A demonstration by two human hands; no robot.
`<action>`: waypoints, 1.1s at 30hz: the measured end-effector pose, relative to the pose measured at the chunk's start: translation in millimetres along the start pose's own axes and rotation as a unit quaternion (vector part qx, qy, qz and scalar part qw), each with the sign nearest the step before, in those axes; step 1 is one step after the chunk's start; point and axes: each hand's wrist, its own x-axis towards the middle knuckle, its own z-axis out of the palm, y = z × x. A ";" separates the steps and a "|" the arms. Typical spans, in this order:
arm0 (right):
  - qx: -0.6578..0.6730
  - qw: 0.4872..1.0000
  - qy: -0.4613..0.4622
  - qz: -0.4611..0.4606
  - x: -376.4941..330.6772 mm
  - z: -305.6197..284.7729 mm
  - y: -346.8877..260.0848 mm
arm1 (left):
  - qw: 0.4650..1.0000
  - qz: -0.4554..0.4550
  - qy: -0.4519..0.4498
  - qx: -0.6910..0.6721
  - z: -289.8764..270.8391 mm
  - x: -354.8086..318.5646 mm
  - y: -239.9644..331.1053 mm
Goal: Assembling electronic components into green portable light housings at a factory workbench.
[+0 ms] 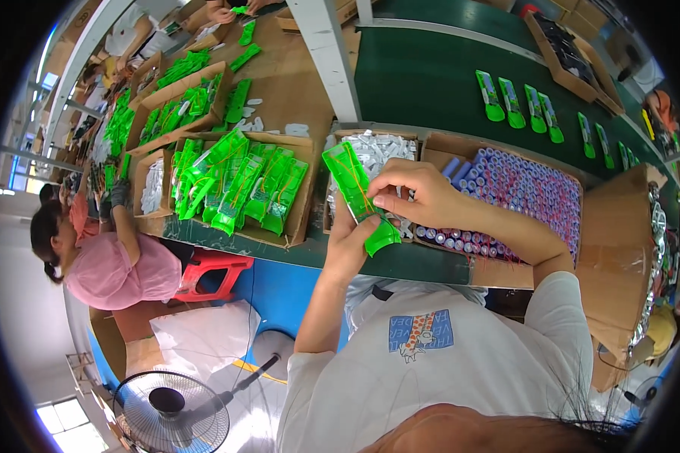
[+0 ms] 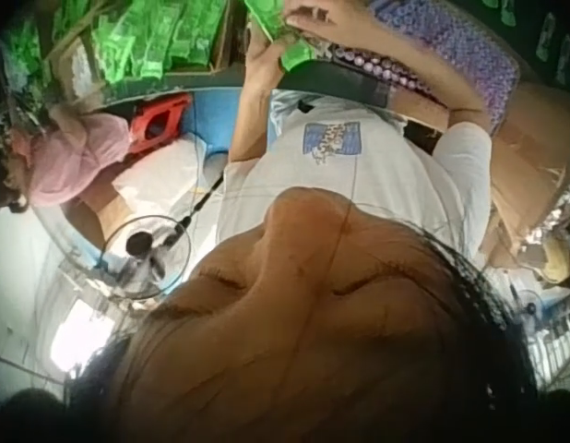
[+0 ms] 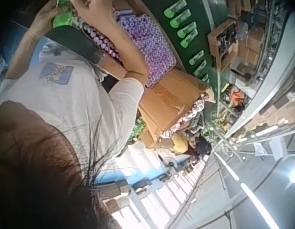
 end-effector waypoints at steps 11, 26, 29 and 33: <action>0.008 0.995 0.086 -0.039 -30.0 28.2 4.4 | 0.974 0.070 -0.017 0.216 -14.6 0.9 -26.3; 0.059 0.994 0.091 -0.034 -32.7 34.0 9.1 | 0.956 0.097 -0.012 0.278 -12.7 -4.8 -28.4; 0.066 0.995 0.067 -0.017 -33.9 32.1 8.8 | 0.947 0.096 -0.017 0.305 -14.1 -4.4 -30.3; 0.013 0.995 0.074 -0.064 -33.4 34.7 13.2 | 0.954 0.102 -0.037 0.280 -12.6 -3.0 -32.0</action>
